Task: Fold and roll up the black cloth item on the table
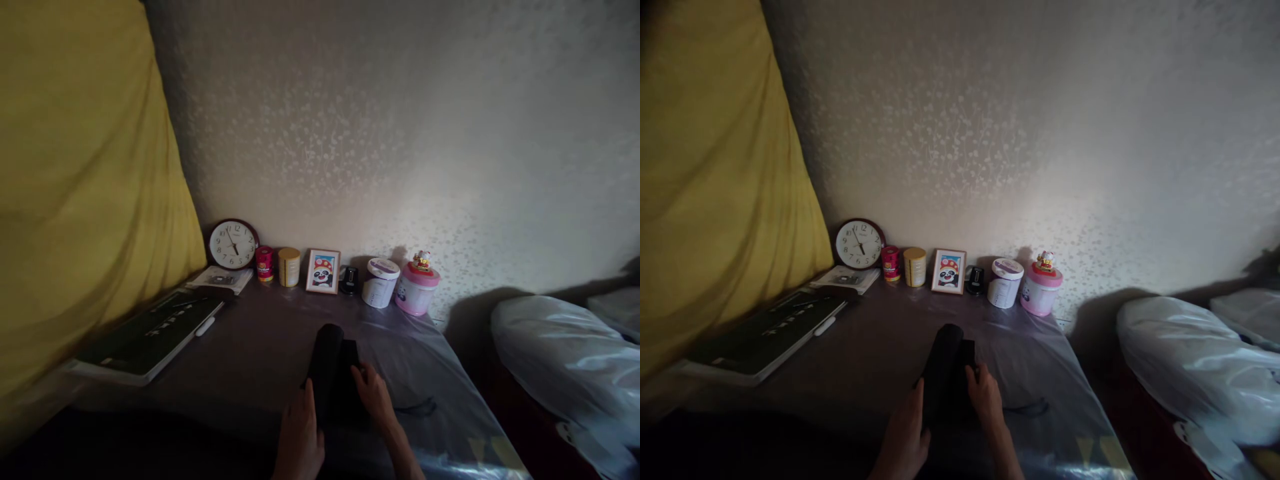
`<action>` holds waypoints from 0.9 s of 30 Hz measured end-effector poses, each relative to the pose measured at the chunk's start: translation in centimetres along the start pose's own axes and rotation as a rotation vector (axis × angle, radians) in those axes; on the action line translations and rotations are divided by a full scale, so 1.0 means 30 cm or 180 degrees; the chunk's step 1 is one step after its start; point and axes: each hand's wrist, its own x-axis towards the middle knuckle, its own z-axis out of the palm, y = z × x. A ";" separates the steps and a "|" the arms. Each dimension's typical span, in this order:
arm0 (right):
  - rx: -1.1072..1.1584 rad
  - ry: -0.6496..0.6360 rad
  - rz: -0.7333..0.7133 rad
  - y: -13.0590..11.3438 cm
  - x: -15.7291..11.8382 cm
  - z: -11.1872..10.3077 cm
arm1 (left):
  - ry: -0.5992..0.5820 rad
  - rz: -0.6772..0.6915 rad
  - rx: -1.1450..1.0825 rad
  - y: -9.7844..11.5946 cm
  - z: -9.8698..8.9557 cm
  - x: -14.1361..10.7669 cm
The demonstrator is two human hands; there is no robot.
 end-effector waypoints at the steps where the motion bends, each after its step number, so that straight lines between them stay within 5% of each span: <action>1: -0.0019 0.0048 -0.0038 -0.009 -0.017 0.006 | 0.0003 0.0006 -0.0023 0.002 -0.005 -0.001; 9: 0.0241 0.0122 -0.0259 -0.129 -0.051 0.016 | -0.0241 -0.0033 -0.0020 0.018 -0.044 -0.004; 16: 0.0306 -0.0222 -0.0252 -0.268 -0.046 0.020 | 0.0092 0.0073 -0.0016 0.002 -0.005 0.007; 27: -0.0235 -0.0344 -0.0469 -0.329 -0.052 0.020 | 0.0021 -0.0010 -0.0081 -0.002 -0.010 0.015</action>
